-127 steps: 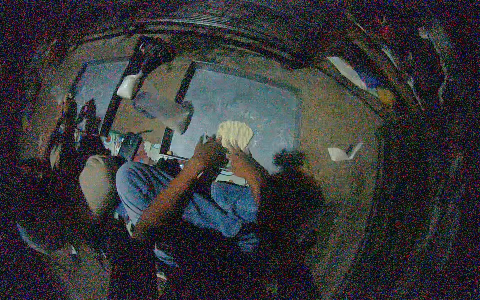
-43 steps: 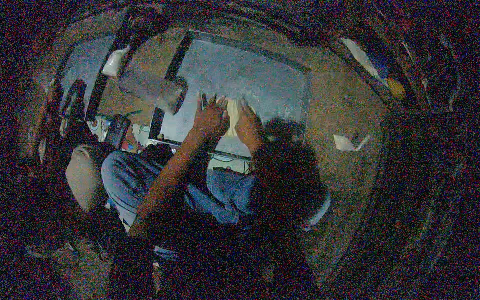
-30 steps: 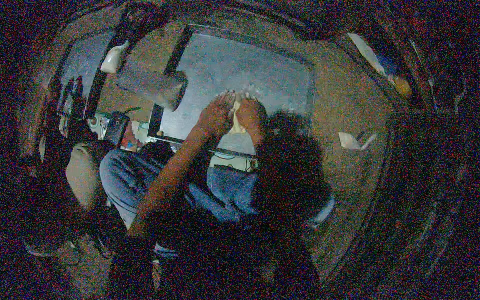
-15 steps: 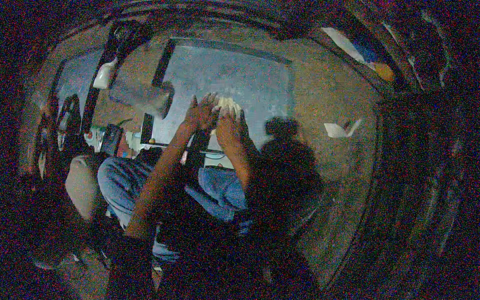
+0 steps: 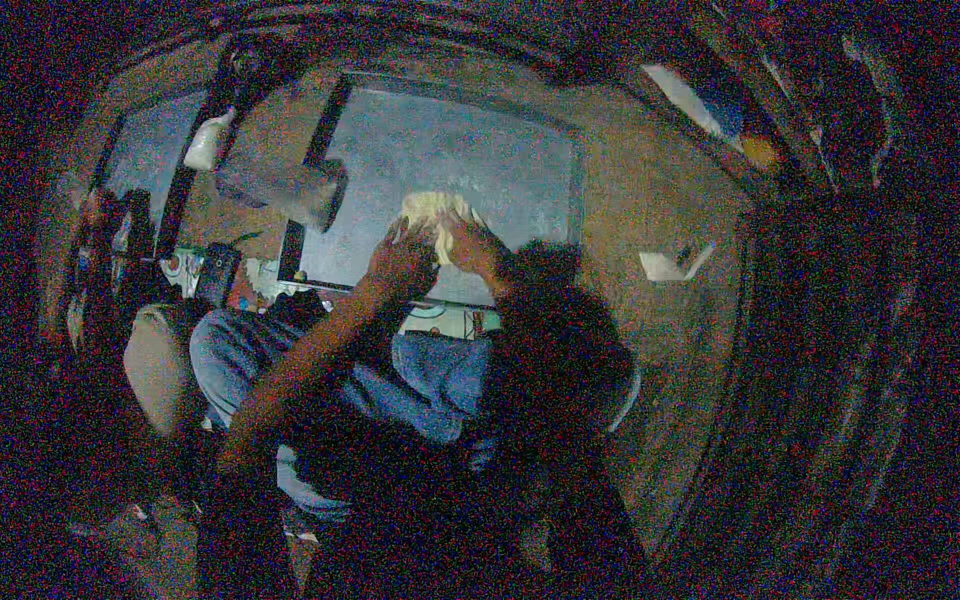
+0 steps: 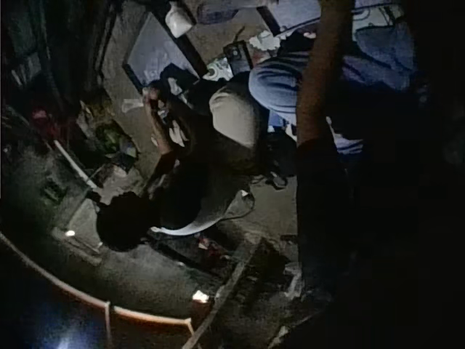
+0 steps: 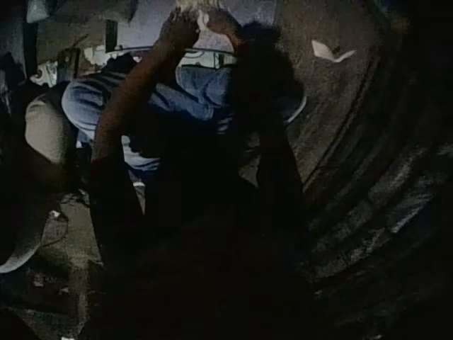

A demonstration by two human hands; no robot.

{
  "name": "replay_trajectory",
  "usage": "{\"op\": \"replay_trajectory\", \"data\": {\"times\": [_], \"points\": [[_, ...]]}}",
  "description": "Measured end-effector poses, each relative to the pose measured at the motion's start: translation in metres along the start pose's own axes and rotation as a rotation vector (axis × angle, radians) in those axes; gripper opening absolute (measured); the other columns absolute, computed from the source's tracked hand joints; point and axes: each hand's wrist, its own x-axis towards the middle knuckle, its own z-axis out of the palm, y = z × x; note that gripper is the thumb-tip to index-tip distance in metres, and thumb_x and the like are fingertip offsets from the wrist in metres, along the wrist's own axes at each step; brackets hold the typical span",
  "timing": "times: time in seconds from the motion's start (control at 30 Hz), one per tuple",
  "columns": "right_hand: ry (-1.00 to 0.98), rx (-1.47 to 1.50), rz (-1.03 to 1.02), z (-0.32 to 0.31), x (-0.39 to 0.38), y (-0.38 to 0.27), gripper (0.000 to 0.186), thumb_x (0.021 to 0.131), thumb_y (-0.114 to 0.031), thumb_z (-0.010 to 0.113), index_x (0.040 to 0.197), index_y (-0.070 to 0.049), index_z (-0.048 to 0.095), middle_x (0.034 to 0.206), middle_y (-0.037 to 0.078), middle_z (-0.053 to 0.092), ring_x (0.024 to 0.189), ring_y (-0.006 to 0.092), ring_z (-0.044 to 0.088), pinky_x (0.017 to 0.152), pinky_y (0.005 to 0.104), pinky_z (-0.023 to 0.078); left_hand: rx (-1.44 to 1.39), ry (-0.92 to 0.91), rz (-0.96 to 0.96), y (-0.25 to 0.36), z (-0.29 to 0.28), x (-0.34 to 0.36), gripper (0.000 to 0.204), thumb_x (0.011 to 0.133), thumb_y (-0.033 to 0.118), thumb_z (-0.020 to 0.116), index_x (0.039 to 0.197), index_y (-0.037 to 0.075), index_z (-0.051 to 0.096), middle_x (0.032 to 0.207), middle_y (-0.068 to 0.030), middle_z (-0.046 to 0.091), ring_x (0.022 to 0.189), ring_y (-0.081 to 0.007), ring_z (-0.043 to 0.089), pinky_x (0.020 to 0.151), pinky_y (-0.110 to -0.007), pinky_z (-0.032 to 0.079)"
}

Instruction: The person kneads and shapes a piece of dough by hand on a metal tray.

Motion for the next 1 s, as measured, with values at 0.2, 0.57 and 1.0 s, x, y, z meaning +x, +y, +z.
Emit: {"op": "replay_trajectory", "data": {"times": [0.2, 0.57, 1.0], "points": [[0.126, 0.223, 0.051, 0.016, -0.023, -0.006, 0.074, 0.066, 0.008, 0.049, 0.138, -0.006, 0.037, 0.142, 0.018, 0.035, 0.133, 0.0347, 0.029, 0.111, 0.041, 0.025, -0.001, -0.312, -0.077, 0.003, -0.03, 0.019, 0.037, 0.087, 0.03, 0.043, 0.115, 0.015, 0.062, 0.14, -0.0086, 0.041, 0.134, -0.0291, 0.03, 0.108, -0.059, 0.011], [-0.063, 0.226, 0.418, 0.068, -0.004, -0.005, 0.039, 0.073, -0.006, 0.053, 0.112, -0.002, 0.053, 0.116, 0.018, 0.056, 0.112, 0.0313, 0.051, 0.091, 0.0351, 0.043, -0.083, -0.277, -0.122, -0.001, -0.011, 0.014, 0.046, 0.09, 0.031, 0.041, 0.131, 0.012, 0.05, 0.144, -0.0083, 0.036, 0.136, -0.0299, 0.028, 0.11, -0.054, 0.013], [-0.552, -0.211, 0.324, -0.019, 0.038, -0.059, 0.039, 0.068, -0.008, 0.055, 0.106, -0.003, 0.062, 0.104, 0.022, 0.062, 0.096, 0.0382, 0.059, 0.084, 0.042, 0.049, -0.305, 0.085, -0.14, -0.03, 0.032, 0.007, 0.038, 0.082, 0.018, 0.051, 0.114, -0.002, 0.055, 0.132, -0.0197, 0.046, 0.117, -0.0339, 0.049, 0.098, -0.042, 0.04]]}}
